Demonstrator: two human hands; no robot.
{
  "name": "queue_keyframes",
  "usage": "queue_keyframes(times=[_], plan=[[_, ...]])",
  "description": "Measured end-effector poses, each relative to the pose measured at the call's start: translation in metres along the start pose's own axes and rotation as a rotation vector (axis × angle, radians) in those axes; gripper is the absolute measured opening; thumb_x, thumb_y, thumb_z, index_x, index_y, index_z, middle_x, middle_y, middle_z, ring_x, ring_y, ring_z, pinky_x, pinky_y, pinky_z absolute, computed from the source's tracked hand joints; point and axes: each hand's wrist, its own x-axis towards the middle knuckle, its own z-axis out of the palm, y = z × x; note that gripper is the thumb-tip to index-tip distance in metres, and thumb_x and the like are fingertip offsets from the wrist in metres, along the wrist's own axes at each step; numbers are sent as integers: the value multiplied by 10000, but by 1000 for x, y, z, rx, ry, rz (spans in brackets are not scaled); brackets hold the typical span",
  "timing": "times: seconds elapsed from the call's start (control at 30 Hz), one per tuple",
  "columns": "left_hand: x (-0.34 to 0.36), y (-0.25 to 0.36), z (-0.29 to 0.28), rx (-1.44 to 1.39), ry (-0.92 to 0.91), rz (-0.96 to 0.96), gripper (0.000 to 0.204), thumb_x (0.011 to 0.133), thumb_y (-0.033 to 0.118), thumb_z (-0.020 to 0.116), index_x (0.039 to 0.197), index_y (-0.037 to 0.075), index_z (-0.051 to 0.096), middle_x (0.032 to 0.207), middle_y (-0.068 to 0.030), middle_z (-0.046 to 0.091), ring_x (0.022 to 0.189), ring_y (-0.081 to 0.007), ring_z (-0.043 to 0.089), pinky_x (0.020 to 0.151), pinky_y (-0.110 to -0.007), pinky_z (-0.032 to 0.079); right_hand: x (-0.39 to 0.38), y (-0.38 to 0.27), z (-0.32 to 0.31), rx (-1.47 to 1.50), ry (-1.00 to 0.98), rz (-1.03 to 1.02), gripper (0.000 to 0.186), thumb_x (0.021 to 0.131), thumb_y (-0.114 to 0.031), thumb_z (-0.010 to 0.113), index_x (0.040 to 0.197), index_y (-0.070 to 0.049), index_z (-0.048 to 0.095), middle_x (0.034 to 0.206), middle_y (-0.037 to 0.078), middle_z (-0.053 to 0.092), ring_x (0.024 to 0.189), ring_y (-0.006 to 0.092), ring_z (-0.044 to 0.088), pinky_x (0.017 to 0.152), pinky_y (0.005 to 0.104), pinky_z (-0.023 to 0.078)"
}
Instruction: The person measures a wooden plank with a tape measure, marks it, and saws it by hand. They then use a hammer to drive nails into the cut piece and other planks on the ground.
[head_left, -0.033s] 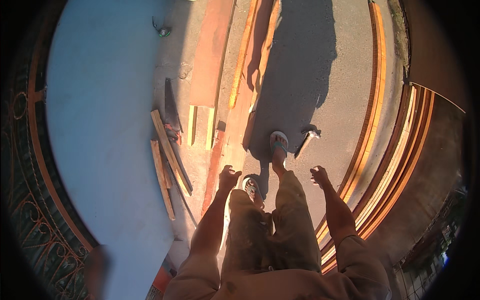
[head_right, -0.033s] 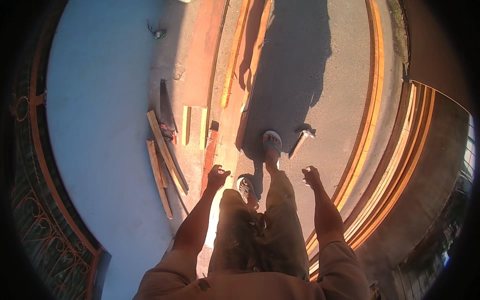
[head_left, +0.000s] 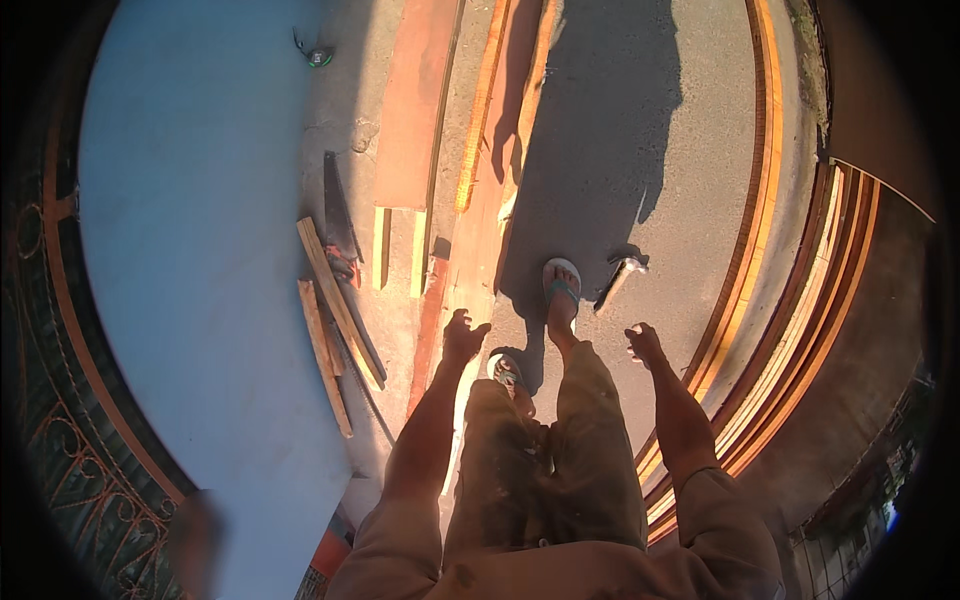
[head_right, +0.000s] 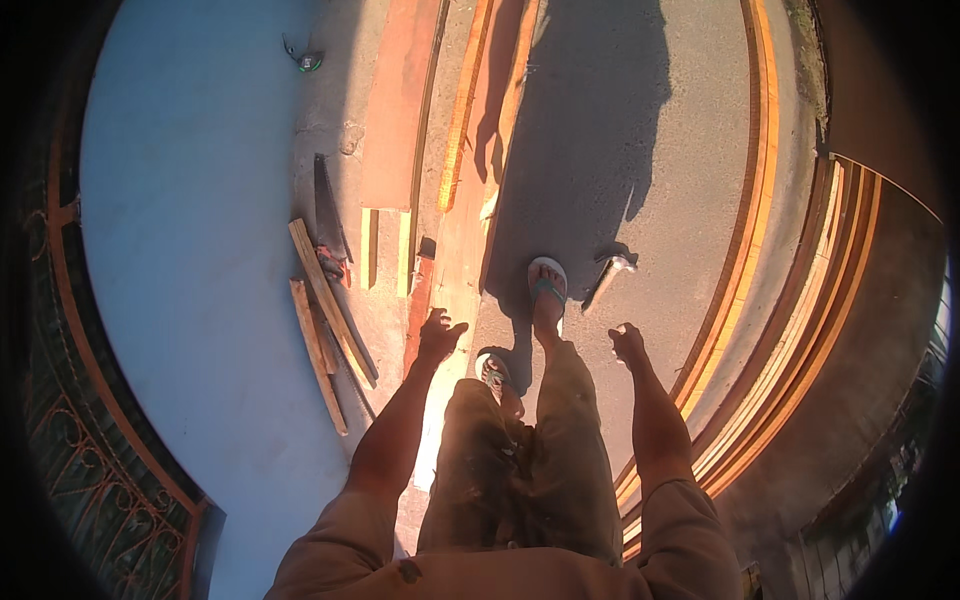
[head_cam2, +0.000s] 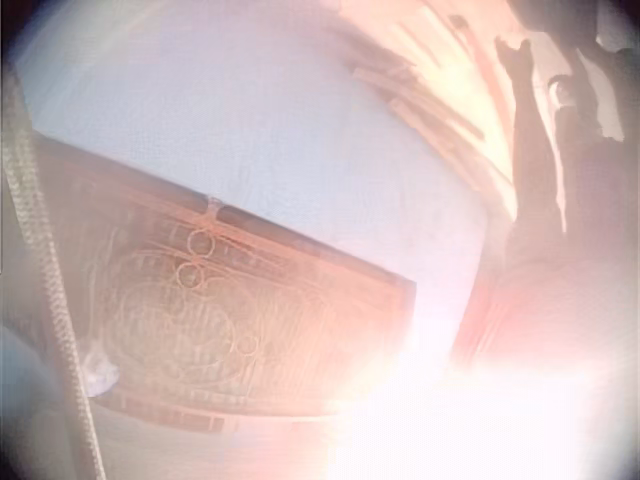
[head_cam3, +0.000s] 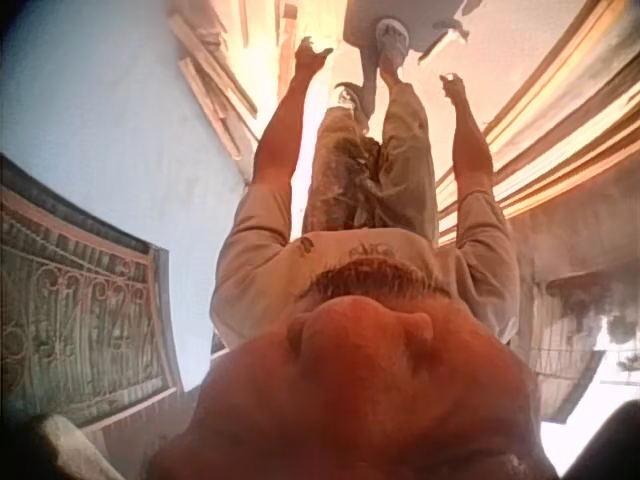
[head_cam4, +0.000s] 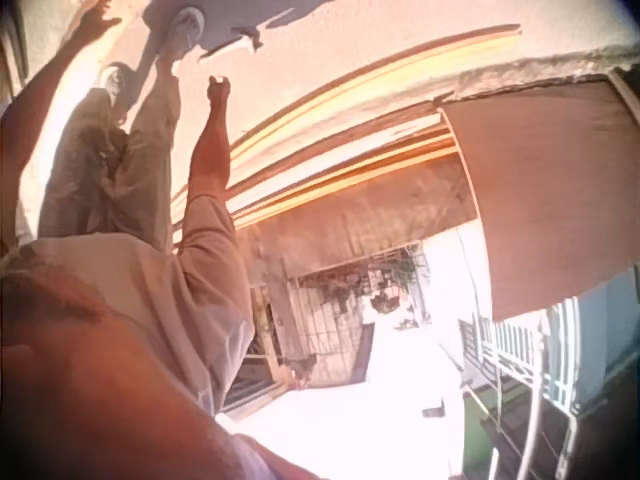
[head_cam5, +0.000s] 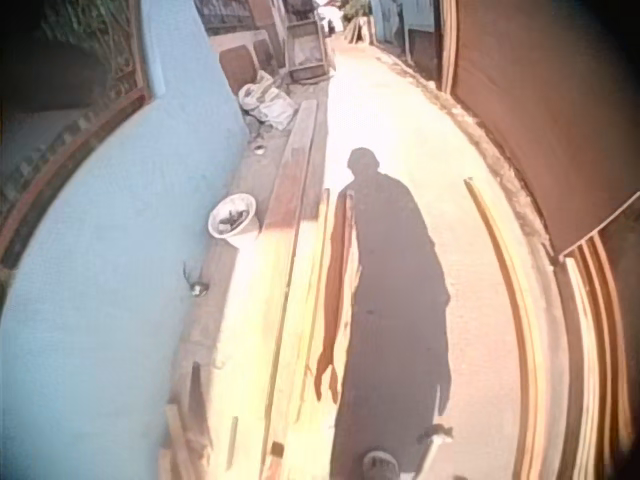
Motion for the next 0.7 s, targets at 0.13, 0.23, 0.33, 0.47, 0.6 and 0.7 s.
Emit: queue_keyframes(times=[0.13,0.23,0.33,0.47,0.6,0.7], plan=[[161,99,43,121,174,136,1021,665,334,884,1403,-123,345,1383,-329,467,1319,-393,468,1062,-445,416,105,1,29,-173,120,-102,609,886,-423,671,1266,36,546,1145,285,655,1079,409,640,922,452,500],[252,155,73,123,132,194,1043,627,396,901,1352,-119,356,1272,-321,558,1199,-403,572,998,-434,474,153,-11,52,-22,317,-146,659,886,-485,655,1281,30,541,1171,303,639,1135,431,611,938,479,489],[285,167,92,217,182,152,780,637,347,890,1185,-58,511,1107,-246,643,1062,-373,636,900,-433,510,169,-21,61,-190,486,-90,642,879,-492,661,1241,28,555,1107,302,658,1057,447,641,891,487,507],[298,161,91,184,183,206,508,653,241,862,1007,-20,607,1003,-185,667,966,-339,652,833,-444,516,161,-22,45,-95,333,-65,512,870,-371,678,1170,30,570,945,282,677,904,435,673,767,498,520],[292,158,49,190,71,316,434,643,169,857,959,13,605,853,-95,646,804,-247,633,734,-376,501,138,-18,13,1,295,-119,361,883,-281,662,1065,14,560,898,259,671,847,428,675,737,489,518],[284,152,-8,-86,-175,200,387,696,37,835,1015,13,617,799,-47,637,715,-169,601,708,-323,481,127,-24,-11,62,225,-25,305,888,-257,665,984,0,534,870,238,668,804,403,678,712,477,514]])
